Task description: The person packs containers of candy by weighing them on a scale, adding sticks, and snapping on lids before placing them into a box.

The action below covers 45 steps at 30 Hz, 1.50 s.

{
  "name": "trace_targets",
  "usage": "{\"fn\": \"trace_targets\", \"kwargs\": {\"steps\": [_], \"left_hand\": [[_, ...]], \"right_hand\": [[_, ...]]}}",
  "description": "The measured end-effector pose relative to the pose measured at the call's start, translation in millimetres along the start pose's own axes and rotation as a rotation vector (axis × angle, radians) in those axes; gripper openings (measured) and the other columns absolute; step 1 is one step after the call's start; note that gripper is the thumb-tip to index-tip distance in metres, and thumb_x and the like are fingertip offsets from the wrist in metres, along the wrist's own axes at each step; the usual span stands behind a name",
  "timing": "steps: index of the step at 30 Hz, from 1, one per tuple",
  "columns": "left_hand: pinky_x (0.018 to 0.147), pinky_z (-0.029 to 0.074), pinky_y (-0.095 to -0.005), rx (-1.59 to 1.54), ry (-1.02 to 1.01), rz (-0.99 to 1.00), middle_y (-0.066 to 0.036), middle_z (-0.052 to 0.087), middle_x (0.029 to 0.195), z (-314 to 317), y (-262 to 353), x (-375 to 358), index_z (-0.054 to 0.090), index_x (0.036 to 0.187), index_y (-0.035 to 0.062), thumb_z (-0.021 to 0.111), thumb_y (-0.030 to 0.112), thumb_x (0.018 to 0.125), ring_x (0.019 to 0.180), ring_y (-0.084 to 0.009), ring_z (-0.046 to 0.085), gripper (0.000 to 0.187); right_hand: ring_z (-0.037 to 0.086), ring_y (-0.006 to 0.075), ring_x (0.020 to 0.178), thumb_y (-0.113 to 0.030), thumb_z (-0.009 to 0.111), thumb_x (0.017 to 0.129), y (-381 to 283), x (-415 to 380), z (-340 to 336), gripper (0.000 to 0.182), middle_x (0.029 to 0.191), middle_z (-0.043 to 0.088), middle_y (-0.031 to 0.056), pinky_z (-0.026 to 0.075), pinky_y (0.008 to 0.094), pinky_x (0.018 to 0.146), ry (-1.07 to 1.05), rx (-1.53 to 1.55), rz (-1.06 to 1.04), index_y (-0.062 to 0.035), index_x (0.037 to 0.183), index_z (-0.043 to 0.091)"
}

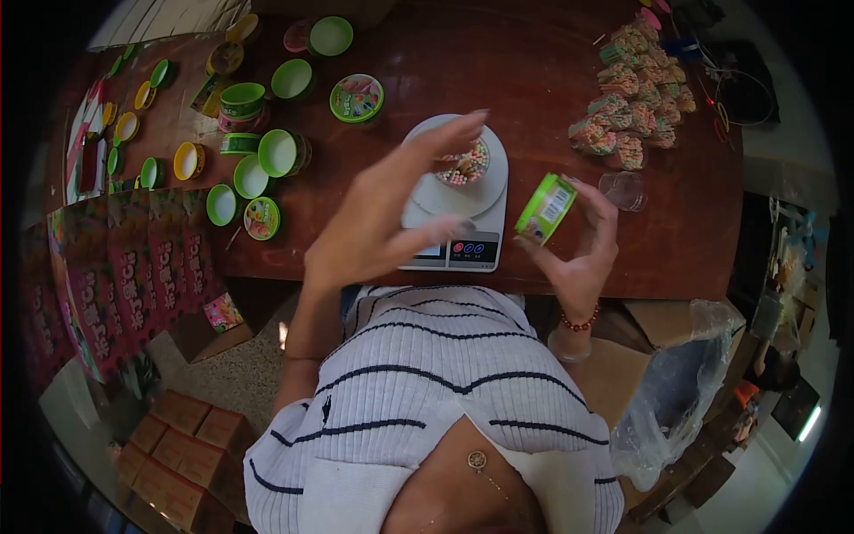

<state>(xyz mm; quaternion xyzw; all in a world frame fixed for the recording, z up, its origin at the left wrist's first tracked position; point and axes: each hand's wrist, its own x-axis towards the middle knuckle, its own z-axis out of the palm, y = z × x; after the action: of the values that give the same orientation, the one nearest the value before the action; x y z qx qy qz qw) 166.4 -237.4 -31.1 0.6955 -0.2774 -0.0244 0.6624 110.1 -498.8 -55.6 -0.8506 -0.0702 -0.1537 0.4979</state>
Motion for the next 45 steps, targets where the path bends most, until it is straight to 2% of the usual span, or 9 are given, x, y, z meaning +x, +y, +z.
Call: {"fn": "trace_targets", "kwargs": {"steps": [2, 9, 14, 24, 30, 36, 40, 43, 45], "left_hand": [[0.119, 0.038, -0.0424, 0.038, -0.207, 0.054, -0.021, 0.044, 0.160, 28, -4, 11, 0.026, 0.163, 0.0013, 0.072, 0.043, 0.092, 0.145, -0.0314, 0.048, 0.094], [0.101, 0.052, -0.0378, -0.006, 0.345, 0.005, -0.016, 0.055, 0.144, -15, 9, 10, 0.034, 0.160, 0.0015, 0.061, 0.037, 0.102, 0.124, -0.0241, 0.060, 0.074], [0.102, 0.051, -0.0388, 0.263, 0.350, -0.031, -0.016, 0.061, 0.136, -32, 17, -2, 0.037, 0.158, 0.0006, 0.058, 0.040, 0.102, 0.120, -0.0250, 0.062, 0.072], [0.100, 0.046, -0.0485, 0.643, 0.078, 0.020, -0.018, 0.060, 0.120, 2, -15, 25, 0.055, 0.150, 0.0169, 0.065, 0.033, 0.091, 0.112, -0.0371, 0.054, 0.062], [0.085, 0.053, -0.0432, 0.204, 0.193, -0.204, -0.020, 0.061, 0.113, 26, -26, 31, 0.057, 0.138, 0.0098, 0.049, 0.023, 0.101, 0.095, -0.0376, 0.066, 0.040], [0.078, 0.056, -0.0455, 0.605, 0.105, 0.195, -0.018, 0.058, 0.113, 29, -30, 31, 0.058, 0.133, 0.0084, 0.073, 0.030, 0.082, 0.094, -0.0383, 0.067, 0.057], [0.078, 0.057, -0.0441, 0.366, 0.269, 0.124, -0.018, 0.059, 0.113, 21, -36, 35, 0.059, 0.127, 0.0057, 0.072, 0.030, 0.083, 0.094, -0.0377, 0.067, 0.052], [0.076, 0.057, -0.0424, 0.429, 0.151, 0.157, -0.016, 0.060, 0.109, 17, -26, 28, 0.060, 0.124, 0.0052, 0.073, 0.032, 0.082, 0.092, -0.0362, 0.067, 0.051], [0.073, 0.057, -0.0414, 0.481, 0.168, 0.118, -0.016, 0.060, 0.106, 22, -17, 27, 0.061, 0.123, 0.0052, 0.076, 0.034, 0.080, 0.090, -0.0351, 0.067, 0.054]], "right_hand": [[0.064, 0.0307, 0.125, -0.016, 0.096, 0.068, -12, 12, 31, 0.076, 0.135, 0.065, 0.0172, 0.051, 0.0407, 0.106, 0.030, 0.141, -0.122, -0.0043, 0.133, 0.060], [0.034, 0.0367, 0.152, -0.025, 0.101, 0.061, 12, 42, 74, 0.127, 0.156, 0.043, 0.0219, 0.028, 0.0505, 0.127, -0.198, -0.125, -0.149, -0.0017, 0.158, 0.023], [0.057, 0.0376, 0.134, -0.015, 0.095, 0.066, 4, 42, 89, 0.071, 0.134, 0.066, 0.0162, 0.042, 0.0529, 0.118, -0.136, -0.007, -0.136, -0.0066, 0.130, 0.065], [0.066, 0.0272, 0.114, -0.015, 0.095, 0.066, -21, 58, 76, 0.073, 0.121, 0.070, 0.0143, 0.054, 0.0423, 0.100, -0.142, 0.391, 0.173, -0.0027, 0.128, 0.060], [0.067, 0.0294, 0.112, -0.014, 0.096, 0.068, -16, 65, 46, 0.066, 0.121, 0.069, 0.0178, 0.059, 0.0393, 0.090, -0.082, -0.183, -0.442, -0.0040, 0.122, 0.060], [0.062, 0.0194, 0.115, -0.033, 0.049, 0.110, 58, 61, 57, 0.040, 0.135, 0.059, 0.0114, 0.049, 0.0347, 0.102, -0.500, 1.119, 0.375, -0.0017, 0.132, 0.060], [0.066, 0.0206, 0.116, -0.056, 0.032, 0.111, -10, 46, 65, 0.066, 0.137, 0.058, 0.0149, 0.053, 0.0331, 0.100, -0.170, 0.423, 0.012, -0.0011, 0.148, 0.041], [0.065, 0.0206, 0.116, -0.065, 0.027, 0.109, 14, 59, 42, 0.077, 0.137, 0.057, 0.0148, 0.056, 0.0345, 0.096, -0.693, 0.986, 0.588, 0.0001, 0.148, 0.041], [0.064, 0.0189, 0.113, -0.066, 0.030, 0.108, -10, 46, 71, 0.076, 0.134, 0.056, 0.0133, 0.058, 0.0339, 0.089, -0.124, 0.962, 0.346, 0.0006, 0.142, 0.044]]}}
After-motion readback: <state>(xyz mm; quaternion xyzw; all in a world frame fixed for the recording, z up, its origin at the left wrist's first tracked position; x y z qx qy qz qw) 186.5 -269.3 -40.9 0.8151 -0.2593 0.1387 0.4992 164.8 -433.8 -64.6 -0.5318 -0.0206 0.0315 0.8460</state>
